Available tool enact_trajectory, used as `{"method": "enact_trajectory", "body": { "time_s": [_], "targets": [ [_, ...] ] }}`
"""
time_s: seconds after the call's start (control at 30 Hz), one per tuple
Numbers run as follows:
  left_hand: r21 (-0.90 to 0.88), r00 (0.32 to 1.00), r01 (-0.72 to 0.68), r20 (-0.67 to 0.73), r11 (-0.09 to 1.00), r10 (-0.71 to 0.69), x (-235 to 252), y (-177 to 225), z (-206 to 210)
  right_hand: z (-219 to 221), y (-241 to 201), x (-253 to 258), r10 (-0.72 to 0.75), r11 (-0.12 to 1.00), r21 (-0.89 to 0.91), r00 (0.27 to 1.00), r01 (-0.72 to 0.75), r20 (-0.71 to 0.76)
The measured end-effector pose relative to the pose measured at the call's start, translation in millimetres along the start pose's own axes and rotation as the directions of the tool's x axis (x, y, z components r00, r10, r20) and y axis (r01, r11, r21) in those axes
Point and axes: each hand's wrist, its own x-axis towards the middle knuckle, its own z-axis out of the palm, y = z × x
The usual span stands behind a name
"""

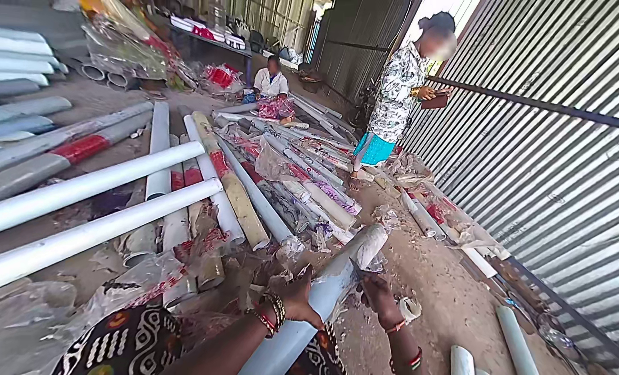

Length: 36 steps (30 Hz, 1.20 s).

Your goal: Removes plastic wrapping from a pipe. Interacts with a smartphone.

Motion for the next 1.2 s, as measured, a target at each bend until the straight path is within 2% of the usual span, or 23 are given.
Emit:
{"method": "enact_trajectory", "body": {
  "time_s": [0.07, 0.17, 0.27, 0.37, 0.43, 0.57, 0.7, 0.73, 0.8, 0.83, 0.9, 0.97, 1.03, 1.07, 1.13, 1.2],
  "targets": [
    [-0.001, 1.000, 0.021, 0.000, 1.000, -0.021, -4, 3, -1, 14, -2, -21, 0.016, 0.998, 0.058, 0.996, -0.011, -0.082],
    [0.013, 0.999, 0.045, 0.008, 0.999, -0.045, -5, 5, 2, 39, 16, -56, -0.188, 0.977, -0.115, 0.979, 0.178, -0.084],
    [0.042, 1.000, 0.023, -0.012, 0.999, -0.023, -2, 9, 6, 56, 38, -72, -0.450, 0.808, -0.445, 0.892, 0.385, -0.045],
    [0.072, 1.000, 0.009, -0.021, 0.997, -0.008, -1, 13, 10, 65, 46, -70, -0.582, 0.624, -0.693, 0.806, 0.362, -0.104],
    [0.083, 1.000, 0.009, -0.015, 0.997, -0.008, 1, 16, 13, 63, 50, -63, -0.612, 0.591, -0.730, 0.780, 0.344, -0.128],
    [0.110, 1.000, 0.022, -0.022, 0.994, -0.020, 7, 21, 12, 58, 49, -51, -0.618, 0.576, -0.741, 0.777, 0.345, -0.118],
    [0.098, 0.999, 0.002, -0.047, 0.995, 0.002, 8, 19, 10, 55, 41, -44, -0.511, 0.636, -0.709, 0.855, 0.304, -0.091],
    [0.090, 0.998, -0.001, -0.058, 0.996, 0.006, 7, 18, 10, 53, 37, -40, -0.463, 0.652, -0.711, 0.881, 0.265, -0.097],
    [0.103, 0.998, 0.017, -0.064, 0.994, -0.011, 5, 16, 13, 39, 22, -27, -0.233, 0.692, -0.717, 0.966, 0.081, -0.116],
    [0.119, 0.998, 0.028, -0.065, 0.992, -0.020, 3, 17, 15, 27, 15, -18, -0.126, 0.705, -0.709, 0.986, 0.009, -0.113],
    [0.113, 0.997, 0.034, -0.069, 0.993, -0.026, 1, 14, 14, 7, 2, -4, -0.043, 0.763, -0.646, 0.999, 0.014, -0.028],
    [0.057, 0.998, 0.016, -0.066, 0.998, -0.012, 0, 6, 13, -2, 4, 2, -0.037, 0.888, -0.459, 0.999, 0.040, 0.015],
    [0.006, 0.997, -0.014, -0.072, 1.000, 0.015, 0, 1, 12, 6, 6, -8, -0.026, 0.984, -0.178, 0.998, 0.016, -0.053],
    [-0.011, 0.997, -0.025, -0.074, 1.000, 0.024, -2, 0, 11, 17, 11, -16, -0.057, 0.995, -0.092, 0.993, 0.048, -0.103],
    [-0.038, 0.995, -0.049, -0.092, 0.998, 0.045, -2, -4, 12, 38, 18, -40, -0.151, 0.981, -0.146, 0.979, 0.131, -0.135],
    [-0.050, 0.994, -0.059, -0.093, 0.997, 0.054, 0, -7, 13, 54, 23, -62, -0.271, 0.914, -0.344, 0.955, 0.216, -0.121]
  ]
}}
